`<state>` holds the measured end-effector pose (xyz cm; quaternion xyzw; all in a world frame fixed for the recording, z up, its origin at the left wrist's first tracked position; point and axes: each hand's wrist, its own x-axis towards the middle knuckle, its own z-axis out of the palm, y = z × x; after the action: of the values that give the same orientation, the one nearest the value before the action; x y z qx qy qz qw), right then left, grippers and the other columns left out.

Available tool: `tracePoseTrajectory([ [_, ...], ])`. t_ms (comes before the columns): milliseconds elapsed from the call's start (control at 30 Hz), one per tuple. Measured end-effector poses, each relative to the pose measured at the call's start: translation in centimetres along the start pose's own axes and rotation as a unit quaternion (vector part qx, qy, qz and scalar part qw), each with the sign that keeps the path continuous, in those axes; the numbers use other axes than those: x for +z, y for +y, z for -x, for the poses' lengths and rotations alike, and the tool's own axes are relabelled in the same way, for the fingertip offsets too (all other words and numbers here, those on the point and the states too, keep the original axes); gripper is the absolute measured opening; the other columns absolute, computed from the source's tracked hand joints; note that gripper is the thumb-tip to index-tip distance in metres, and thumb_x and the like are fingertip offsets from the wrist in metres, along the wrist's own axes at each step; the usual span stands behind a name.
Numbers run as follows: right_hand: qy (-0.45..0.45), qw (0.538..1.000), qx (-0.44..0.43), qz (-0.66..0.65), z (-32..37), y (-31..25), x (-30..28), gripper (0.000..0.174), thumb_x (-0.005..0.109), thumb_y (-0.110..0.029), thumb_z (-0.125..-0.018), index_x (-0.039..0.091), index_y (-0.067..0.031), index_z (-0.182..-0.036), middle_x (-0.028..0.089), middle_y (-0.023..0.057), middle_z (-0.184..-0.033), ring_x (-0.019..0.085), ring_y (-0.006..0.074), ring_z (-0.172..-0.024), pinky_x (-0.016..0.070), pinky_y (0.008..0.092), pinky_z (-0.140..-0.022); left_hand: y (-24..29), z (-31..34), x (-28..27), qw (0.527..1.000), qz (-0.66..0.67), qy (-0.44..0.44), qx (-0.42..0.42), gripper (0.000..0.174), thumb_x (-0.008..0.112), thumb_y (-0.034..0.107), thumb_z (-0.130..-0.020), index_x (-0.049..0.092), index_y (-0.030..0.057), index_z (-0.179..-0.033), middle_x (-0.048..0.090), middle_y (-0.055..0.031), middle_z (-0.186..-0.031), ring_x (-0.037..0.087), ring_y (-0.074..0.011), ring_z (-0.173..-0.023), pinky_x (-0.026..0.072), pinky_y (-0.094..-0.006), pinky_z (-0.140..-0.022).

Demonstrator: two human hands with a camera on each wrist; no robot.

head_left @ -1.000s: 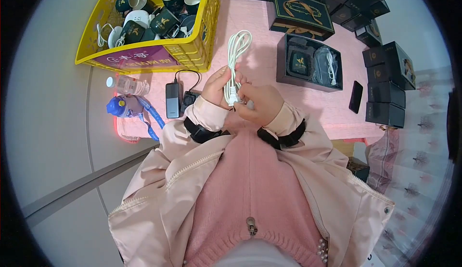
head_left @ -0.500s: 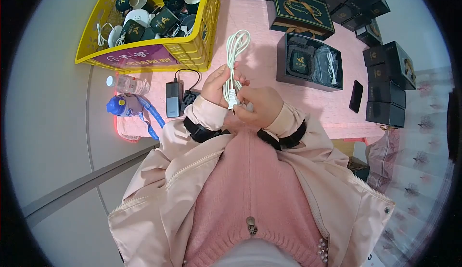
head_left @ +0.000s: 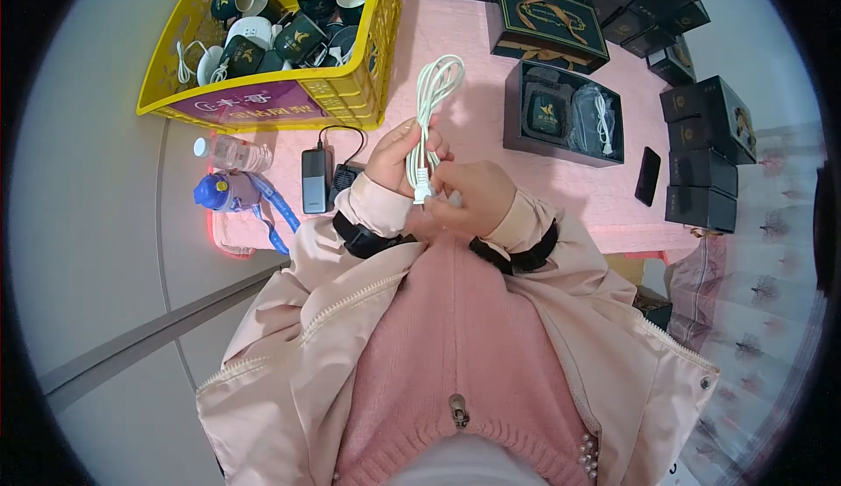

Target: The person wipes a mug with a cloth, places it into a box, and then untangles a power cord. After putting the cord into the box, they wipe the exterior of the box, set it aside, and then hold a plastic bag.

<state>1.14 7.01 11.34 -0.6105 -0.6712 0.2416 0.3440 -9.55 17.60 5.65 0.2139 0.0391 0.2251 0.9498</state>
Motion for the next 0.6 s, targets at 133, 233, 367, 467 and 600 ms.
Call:
tracePoseTrajectory([
  [133, -0.003, 0.997, -0.019, -0.07, 0.1, 1.1, -0.2, 0.011, 0.057, -0.013, -0.073, 0.054, -0.0033, -0.075, 0.054, 0.0083, -0.059, 0.053, 0.0184, -0.052, 0.0413, 0.0271, -0.05, 0.3, -0.2, 0.4, 0.999, -0.008, 0.045, 0.02, 0.027, 0.038, 0.023, -0.089, 0.045, 0.0046, -0.106, 0.042, -0.0021, -0.067, 0.044, -0.0166, -0.068, 0.0405, -0.0331, -0.073],
  [233, 0.101, 0.951, 0.183, -0.229, -0.7, 3.0, -0.9, 0.009, 0.054, -0.012, -0.077, 0.056, -0.0031, -0.078, 0.055, 0.0028, -0.062, 0.051, 0.0095, -0.057, 0.0396, 0.0228, -0.052, 1.1, 0.1, 0.1, 1.0, 0.01, -0.001, -0.023, 0.029, 0.035, 0.026, -0.09, 0.046, 0.0045, -0.106, 0.04, -0.0019, -0.064, 0.042, -0.0161, -0.061, 0.0395, -0.031, -0.063],
  [367, 0.205, 0.916, 0.181, -0.295, -2.3, 5.6, -2.0, 0.013, 0.052, -0.013, -0.079, 0.058, -0.0029, -0.085, 0.055, -0.0012, -0.072, 0.049, 0.0048, -0.065, 0.0375, 0.0184, -0.055, 0.2, 0.6, 0.9, 0.991, 0.046, -0.026, -0.119, 0.031, 0.034, 0.028, -0.09, 0.046, 0.0027, -0.104, 0.044, -0.0058, -0.062, 0.045, -0.0193, -0.059, 0.0399, -0.0307, -0.059],
  [467, 0.153, 0.911, 0.166, -0.344, -2.6, 5.5, -2.5, 0.017, 0.052, -0.014, -0.08, 0.058, -0.003, -0.091, 0.055, -0.0019, -0.076, 0.048, 0.0042, -0.066, 0.0365, 0.0169, -0.055, 0.2, 0.8, 1.3, 0.992, 0.021, -0.017, -0.121, 0.032, 0.033, 0.029, -0.09, 0.045, 0.0036, -0.106, 0.041, -0.0035, -0.062, 0.042, -0.0167, -0.055, 0.0381, -0.0298, -0.055],
  [600, 0.144, 0.913, 0.138, -0.355, -2.4, 5.8, -2.7, 0.02, 0.052, -0.015, -0.081, 0.058, -0.0028, -0.095, 0.055, -0.0024, -0.076, 0.048, 0.0043, -0.065, 0.0363, 0.0163, -0.055, 0.4, 1.1, 1.8, 0.991, 0.009, -0.018, -0.133, 0.033, 0.032, 0.029, -0.091, 0.045, 0.0038, -0.108, 0.04, -0.0026, -0.061, 0.04, -0.0151, -0.053, 0.0375, -0.0293, -0.053],
])
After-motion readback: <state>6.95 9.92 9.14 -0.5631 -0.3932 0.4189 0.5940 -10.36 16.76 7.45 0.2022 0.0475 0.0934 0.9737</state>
